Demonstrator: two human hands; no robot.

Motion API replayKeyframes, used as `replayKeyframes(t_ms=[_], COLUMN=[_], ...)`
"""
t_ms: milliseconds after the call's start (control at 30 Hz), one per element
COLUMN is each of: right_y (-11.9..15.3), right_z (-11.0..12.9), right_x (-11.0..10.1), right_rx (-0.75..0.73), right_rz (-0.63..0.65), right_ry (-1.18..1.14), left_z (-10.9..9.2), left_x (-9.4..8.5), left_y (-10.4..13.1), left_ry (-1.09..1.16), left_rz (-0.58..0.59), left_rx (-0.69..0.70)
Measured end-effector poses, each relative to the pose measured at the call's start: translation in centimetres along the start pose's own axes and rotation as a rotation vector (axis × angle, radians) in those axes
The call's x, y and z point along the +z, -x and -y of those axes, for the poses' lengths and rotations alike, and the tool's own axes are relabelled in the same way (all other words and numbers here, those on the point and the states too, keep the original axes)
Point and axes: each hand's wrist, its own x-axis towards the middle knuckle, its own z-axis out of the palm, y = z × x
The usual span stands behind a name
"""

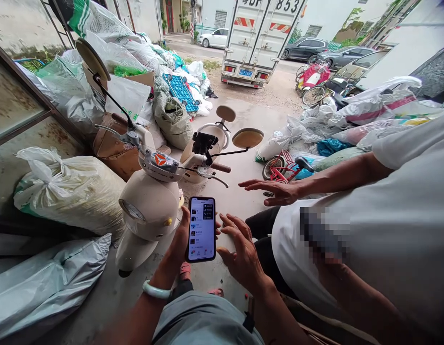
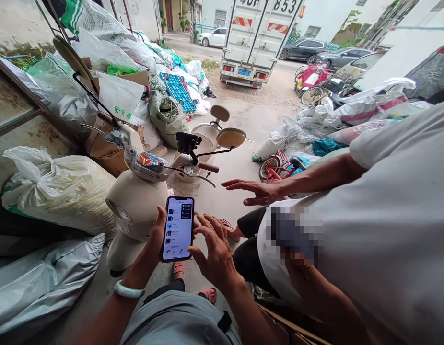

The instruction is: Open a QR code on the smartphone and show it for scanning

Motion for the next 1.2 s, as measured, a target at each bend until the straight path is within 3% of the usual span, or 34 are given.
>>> replayKeyframes(t_ms=[267, 767, 1067, 1200], right_y=[-0.73, -0.69, -0.54, -0.03], right_z=[0.49, 0.47, 0.46, 0.38], right_x=[0.48, 1.07, 0.24, 0.25], right_rx=[-0.021, -0.024, -0.005, -0.016], right_rz=[0.027, 0.075, 0.0, -0.031], right_ry=[-0.021, -0.024, -0.027, -0.058], left_z=[0.19, 0.1, -0.03, -0.13], left_x=[-0.03, -0.08, -0.37, -0.09], left_y=[0.03, 0.05, -0.44, -0.65], left_ry=[-0.013, 0.018, 0.015, 0.05], left_rz=[-0.077, -0.085, -0.065, -0.061], left_rx=[-0.046, -0.007, -0.082, -0.024])
